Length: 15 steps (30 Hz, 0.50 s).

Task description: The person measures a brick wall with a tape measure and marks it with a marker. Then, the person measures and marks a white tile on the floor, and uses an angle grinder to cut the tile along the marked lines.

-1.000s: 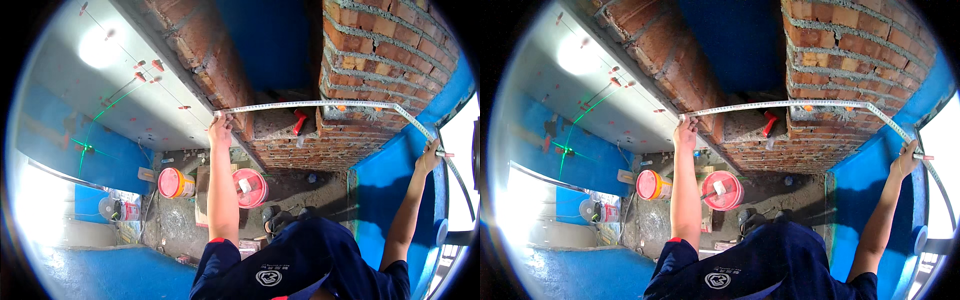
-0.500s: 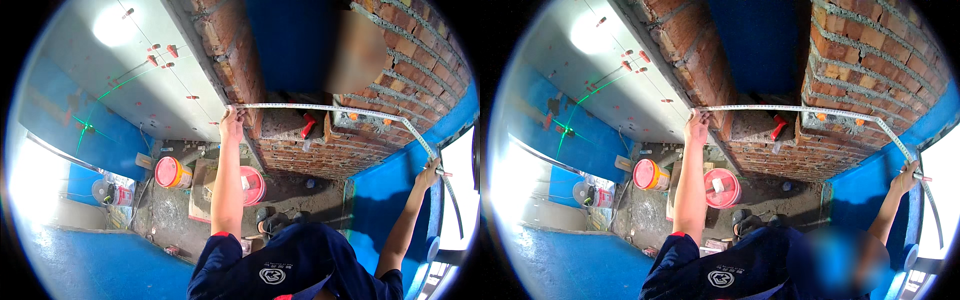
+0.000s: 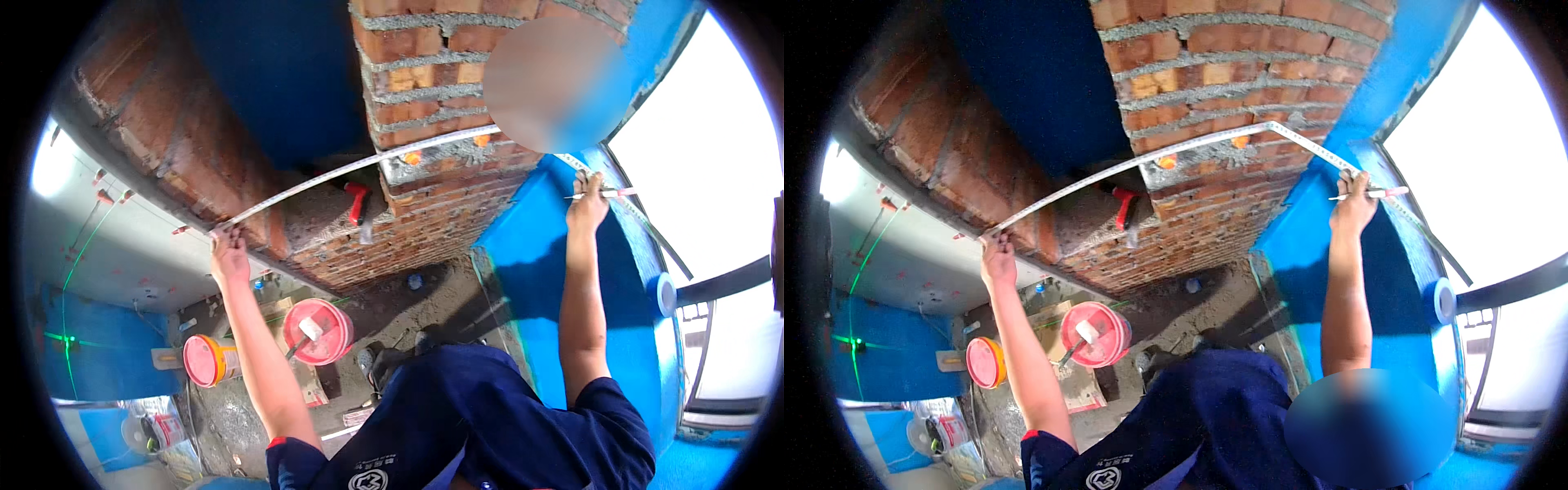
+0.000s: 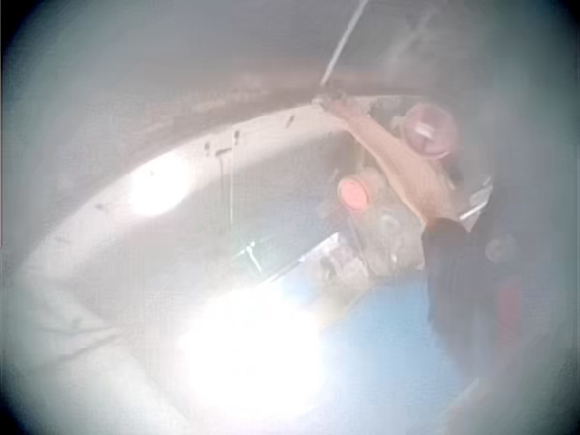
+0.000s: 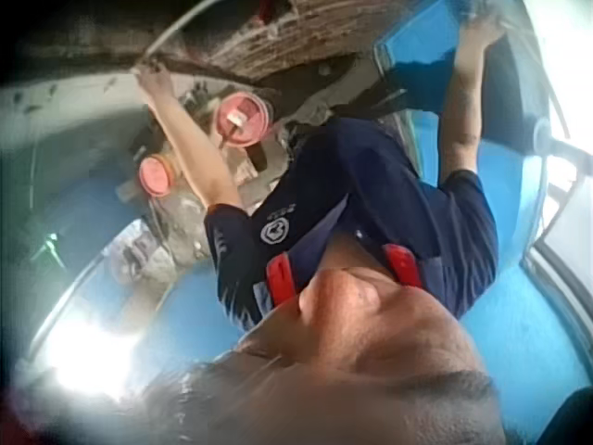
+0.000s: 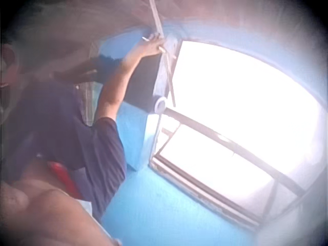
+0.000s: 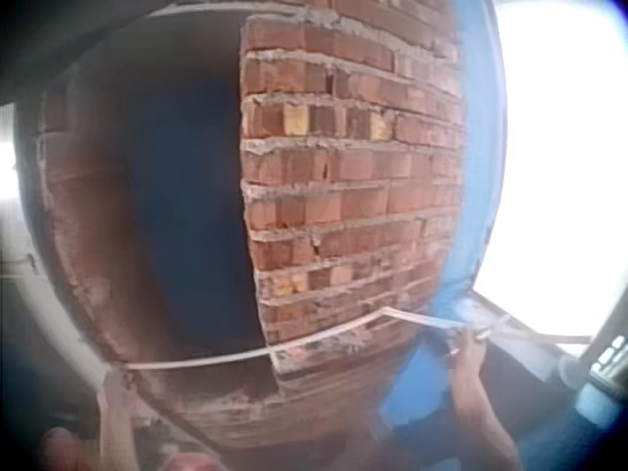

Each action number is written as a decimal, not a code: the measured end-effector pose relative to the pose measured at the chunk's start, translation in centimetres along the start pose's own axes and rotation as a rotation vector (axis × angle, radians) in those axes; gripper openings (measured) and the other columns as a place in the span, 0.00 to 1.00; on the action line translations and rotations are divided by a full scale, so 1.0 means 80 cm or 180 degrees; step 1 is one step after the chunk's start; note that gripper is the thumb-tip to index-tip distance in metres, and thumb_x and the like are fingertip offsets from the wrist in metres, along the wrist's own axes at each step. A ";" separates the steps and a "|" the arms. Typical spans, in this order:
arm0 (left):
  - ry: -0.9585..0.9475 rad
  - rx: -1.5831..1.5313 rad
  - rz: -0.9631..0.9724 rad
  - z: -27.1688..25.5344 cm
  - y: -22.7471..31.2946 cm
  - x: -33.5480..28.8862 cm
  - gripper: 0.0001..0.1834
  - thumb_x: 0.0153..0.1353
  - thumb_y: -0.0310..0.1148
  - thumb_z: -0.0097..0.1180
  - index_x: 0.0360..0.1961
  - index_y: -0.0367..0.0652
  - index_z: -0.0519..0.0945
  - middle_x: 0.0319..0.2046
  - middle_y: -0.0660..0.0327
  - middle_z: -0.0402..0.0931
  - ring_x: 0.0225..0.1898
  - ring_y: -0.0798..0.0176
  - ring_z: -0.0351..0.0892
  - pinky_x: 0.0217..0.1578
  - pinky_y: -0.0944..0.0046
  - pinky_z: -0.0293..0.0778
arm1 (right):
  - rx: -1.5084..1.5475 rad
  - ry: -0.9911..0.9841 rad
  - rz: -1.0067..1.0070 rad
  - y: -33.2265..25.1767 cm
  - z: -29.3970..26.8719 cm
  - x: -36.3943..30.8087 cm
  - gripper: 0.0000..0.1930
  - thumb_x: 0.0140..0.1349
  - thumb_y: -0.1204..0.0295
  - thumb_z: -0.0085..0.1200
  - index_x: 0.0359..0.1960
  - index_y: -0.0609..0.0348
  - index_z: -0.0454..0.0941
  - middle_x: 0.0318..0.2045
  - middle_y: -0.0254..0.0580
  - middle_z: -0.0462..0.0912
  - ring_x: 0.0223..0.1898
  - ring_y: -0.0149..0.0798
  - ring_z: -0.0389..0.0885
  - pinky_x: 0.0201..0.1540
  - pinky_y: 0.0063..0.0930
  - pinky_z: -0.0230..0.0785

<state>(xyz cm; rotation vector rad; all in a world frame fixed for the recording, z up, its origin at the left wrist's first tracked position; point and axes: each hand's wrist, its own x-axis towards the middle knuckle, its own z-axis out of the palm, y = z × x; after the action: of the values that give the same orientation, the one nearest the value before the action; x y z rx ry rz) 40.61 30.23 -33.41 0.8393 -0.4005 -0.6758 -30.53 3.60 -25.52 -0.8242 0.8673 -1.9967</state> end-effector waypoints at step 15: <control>-0.0146 0.0119 -0.0181 -0.007 0.032 0.007 0.26 0.70 0.54 0.55 0.59 0.48 0.72 0.58 0.61 0.74 0.46 0.64 0.69 0.42 0.63 0.61 | 0.0535 0.0474 0.0242 0.004 0.014 -0.104 0.12 0.74 0.66 0.55 0.45 0.63 0.74 0.43 0.48 0.85 0.46 0.46 0.88 0.49 0.37 0.82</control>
<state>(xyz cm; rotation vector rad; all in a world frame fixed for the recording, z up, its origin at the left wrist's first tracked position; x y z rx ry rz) 42.33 31.40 -31.74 0.8747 -0.4329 -0.7432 -25.53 10.21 -27.14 -0.5459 0.7887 -2.0510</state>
